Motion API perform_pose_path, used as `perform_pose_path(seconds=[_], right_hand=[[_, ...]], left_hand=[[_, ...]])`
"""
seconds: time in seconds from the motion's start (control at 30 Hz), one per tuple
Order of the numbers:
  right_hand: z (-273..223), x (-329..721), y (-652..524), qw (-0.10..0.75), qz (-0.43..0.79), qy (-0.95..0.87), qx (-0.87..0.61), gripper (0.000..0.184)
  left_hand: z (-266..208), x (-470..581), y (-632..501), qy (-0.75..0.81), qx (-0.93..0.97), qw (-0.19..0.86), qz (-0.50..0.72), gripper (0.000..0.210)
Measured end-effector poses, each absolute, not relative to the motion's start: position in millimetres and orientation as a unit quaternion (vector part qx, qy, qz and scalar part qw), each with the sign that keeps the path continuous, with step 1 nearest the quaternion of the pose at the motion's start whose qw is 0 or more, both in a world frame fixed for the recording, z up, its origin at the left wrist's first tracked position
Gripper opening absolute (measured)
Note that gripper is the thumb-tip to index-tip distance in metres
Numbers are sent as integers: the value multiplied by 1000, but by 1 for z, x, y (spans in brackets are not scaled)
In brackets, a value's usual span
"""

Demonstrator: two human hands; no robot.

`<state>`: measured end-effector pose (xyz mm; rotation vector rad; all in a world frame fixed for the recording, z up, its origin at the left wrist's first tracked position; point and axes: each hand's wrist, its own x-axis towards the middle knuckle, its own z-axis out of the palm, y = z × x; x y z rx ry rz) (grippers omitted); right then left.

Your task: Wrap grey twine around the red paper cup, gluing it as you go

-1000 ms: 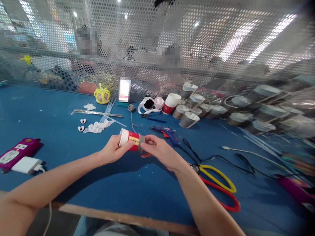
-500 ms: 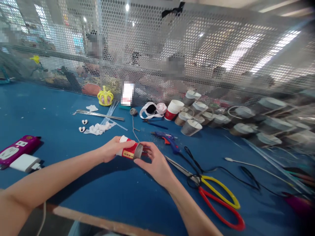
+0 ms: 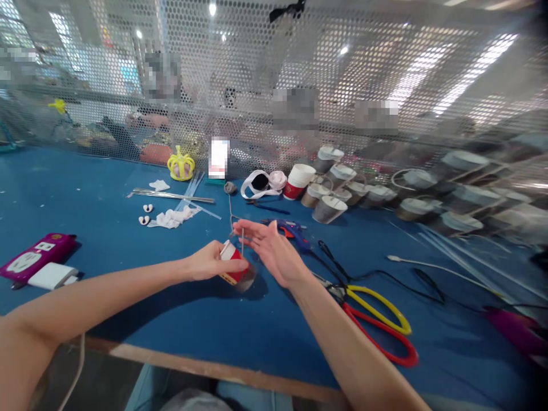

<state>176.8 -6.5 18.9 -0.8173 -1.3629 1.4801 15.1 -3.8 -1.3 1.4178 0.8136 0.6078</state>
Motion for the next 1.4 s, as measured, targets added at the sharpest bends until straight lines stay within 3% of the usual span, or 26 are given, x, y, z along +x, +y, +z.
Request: perform_pose_path(seconds=[0.27,0.5,0.63,0.77,0.93,1.03,1.2,1.4], right_hand=[[54,158,41,400,592,-576,-398,57],[53,149,112,357,509,-601,-502,55],[38,150,138,300,447,-627,-562,29],[30,151,144,226,386,-668,-595,29],[43,155,136,150,284,-718,-618,28],[60,163,128,149,203,-742,-622,30],[79,199,105,168,95,-722,-664,28],[33,258,64,117,63,-637,-759,29]], left_hand=[[-4,19,-11,416,616,631,223,37],[-4,15,-22,365,587,694,200,32],[7,8,-33,304,615,712,151,37],[18,1,-39,270,637,715,100,38],[5,2,-22,330,553,734,215,39],[-10,5,-11,361,466,745,312,38],[-16,2,-6,397,430,723,367,35],[-20,-4,-7,427,513,645,373,43]])
